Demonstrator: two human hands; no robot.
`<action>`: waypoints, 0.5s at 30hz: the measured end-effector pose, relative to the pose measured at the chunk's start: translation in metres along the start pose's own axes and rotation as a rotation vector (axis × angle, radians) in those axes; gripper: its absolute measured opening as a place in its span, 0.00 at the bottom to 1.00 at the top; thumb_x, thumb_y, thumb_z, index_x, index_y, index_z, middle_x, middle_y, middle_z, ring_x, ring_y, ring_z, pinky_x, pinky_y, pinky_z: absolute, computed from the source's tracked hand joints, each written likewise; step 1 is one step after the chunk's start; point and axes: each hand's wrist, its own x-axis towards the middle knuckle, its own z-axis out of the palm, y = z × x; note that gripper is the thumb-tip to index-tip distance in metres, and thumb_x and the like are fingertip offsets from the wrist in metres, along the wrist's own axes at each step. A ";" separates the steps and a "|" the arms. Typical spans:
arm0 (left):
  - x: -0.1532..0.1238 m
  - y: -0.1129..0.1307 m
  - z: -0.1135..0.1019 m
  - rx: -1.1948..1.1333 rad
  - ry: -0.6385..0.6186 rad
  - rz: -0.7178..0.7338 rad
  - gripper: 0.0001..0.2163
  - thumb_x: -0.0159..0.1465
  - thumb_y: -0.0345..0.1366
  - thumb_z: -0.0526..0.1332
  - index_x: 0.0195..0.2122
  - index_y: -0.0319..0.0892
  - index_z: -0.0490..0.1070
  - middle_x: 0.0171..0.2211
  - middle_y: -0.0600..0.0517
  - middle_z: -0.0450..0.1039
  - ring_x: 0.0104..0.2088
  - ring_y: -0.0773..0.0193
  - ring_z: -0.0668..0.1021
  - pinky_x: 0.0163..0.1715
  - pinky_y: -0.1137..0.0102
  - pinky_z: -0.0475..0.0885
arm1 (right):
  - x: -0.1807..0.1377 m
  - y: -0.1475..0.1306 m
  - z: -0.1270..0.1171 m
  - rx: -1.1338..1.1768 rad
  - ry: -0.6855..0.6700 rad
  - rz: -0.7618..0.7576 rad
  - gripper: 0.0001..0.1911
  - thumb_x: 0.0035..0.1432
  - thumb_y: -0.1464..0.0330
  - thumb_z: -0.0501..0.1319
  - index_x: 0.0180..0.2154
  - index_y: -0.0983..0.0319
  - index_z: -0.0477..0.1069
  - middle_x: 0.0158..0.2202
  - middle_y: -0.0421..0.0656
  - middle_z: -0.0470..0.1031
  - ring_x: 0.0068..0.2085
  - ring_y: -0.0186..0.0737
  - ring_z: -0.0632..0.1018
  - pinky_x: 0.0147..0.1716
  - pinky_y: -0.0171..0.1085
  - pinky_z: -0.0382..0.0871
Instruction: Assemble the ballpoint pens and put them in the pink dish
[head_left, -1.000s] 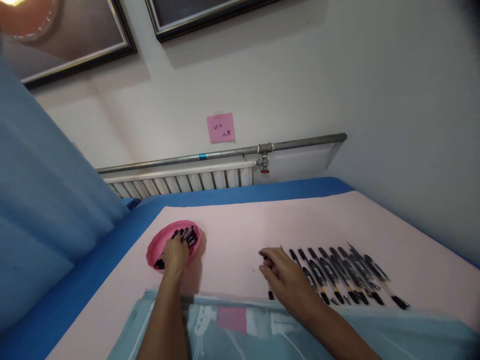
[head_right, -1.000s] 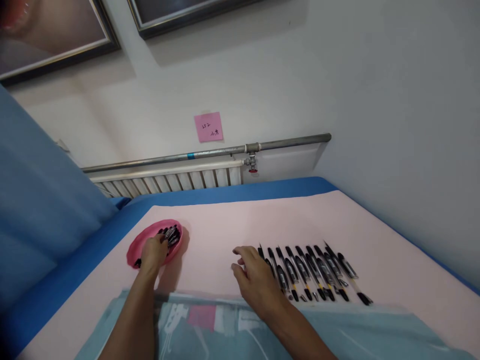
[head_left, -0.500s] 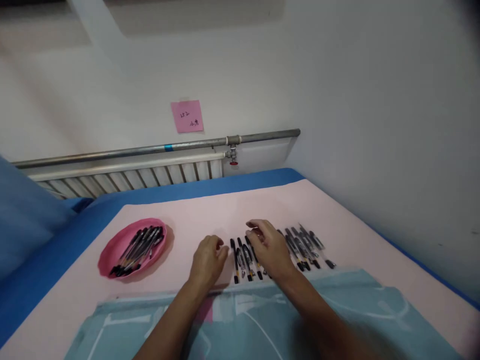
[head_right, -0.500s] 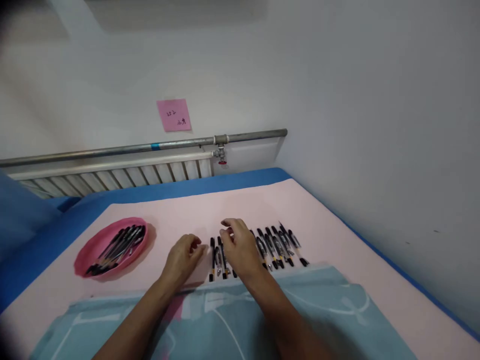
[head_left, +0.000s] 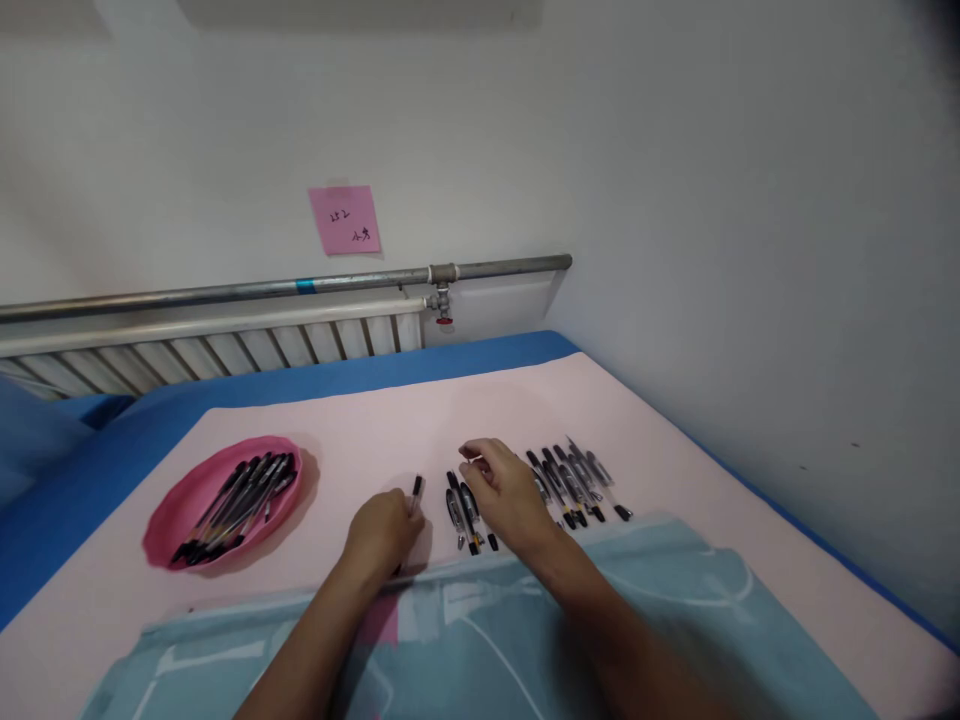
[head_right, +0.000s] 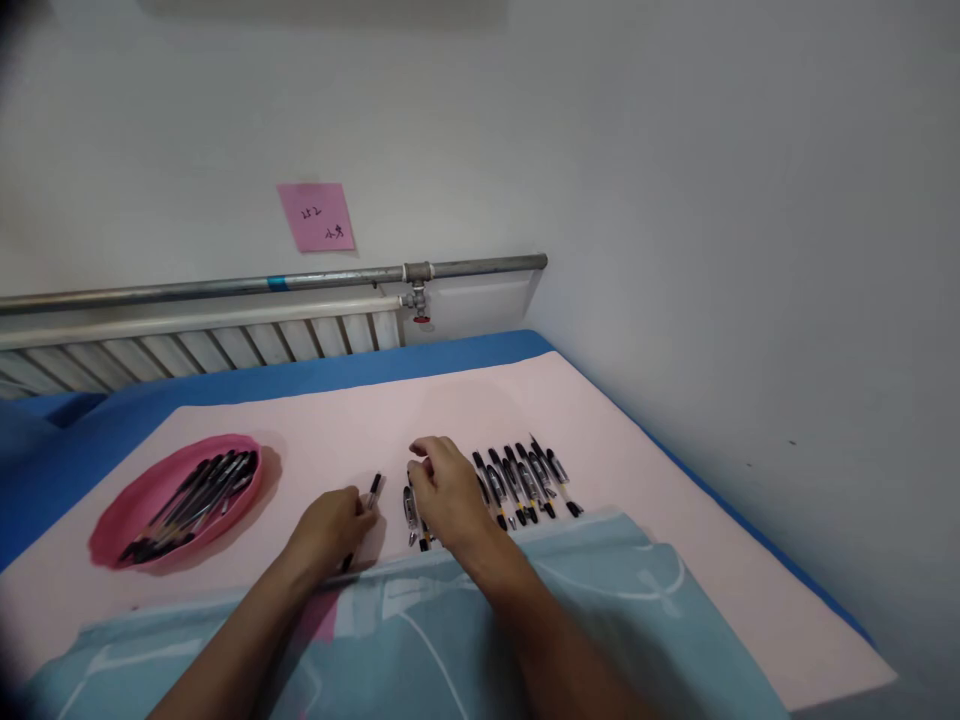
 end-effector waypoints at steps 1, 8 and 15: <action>0.001 -0.003 -0.002 -0.023 -0.005 -0.014 0.07 0.47 0.34 0.58 0.15 0.44 0.62 0.17 0.48 0.68 0.24 0.57 0.72 0.26 0.68 0.58 | 0.000 0.000 0.001 -0.003 -0.015 0.009 0.09 0.54 0.73 0.53 0.37 0.62 0.68 0.38 0.44 0.71 0.37 0.35 0.72 0.39 0.35 0.64; -0.013 0.009 -0.009 -0.334 0.015 0.159 0.06 0.53 0.37 0.54 0.22 0.42 0.64 0.18 0.56 0.65 0.21 0.67 0.68 0.22 0.74 0.58 | -0.009 -0.011 0.015 0.011 -0.240 0.097 0.08 0.56 0.66 0.52 0.33 0.62 0.68 0.27 0.40 0.71 0.29 0.34 0.71 0.28 0.31 0.60; -0.014 0.013 -0.012 -0.186 0.037 0.190 0.10 0.56 0.42 0.54 0.30 0.41 0.67 0.27 0.50 0.71 0.27 0.64 0.71 0.26 0.72 0.60 | -0.003 -0.012 0.008 0.064 -0.095 0.208 0.11 0.56 0.65 0.51 0.24 0.61 0.61 0.22 0.38 0.68 0.25 0.32 0.69 0.25 0.30 0.58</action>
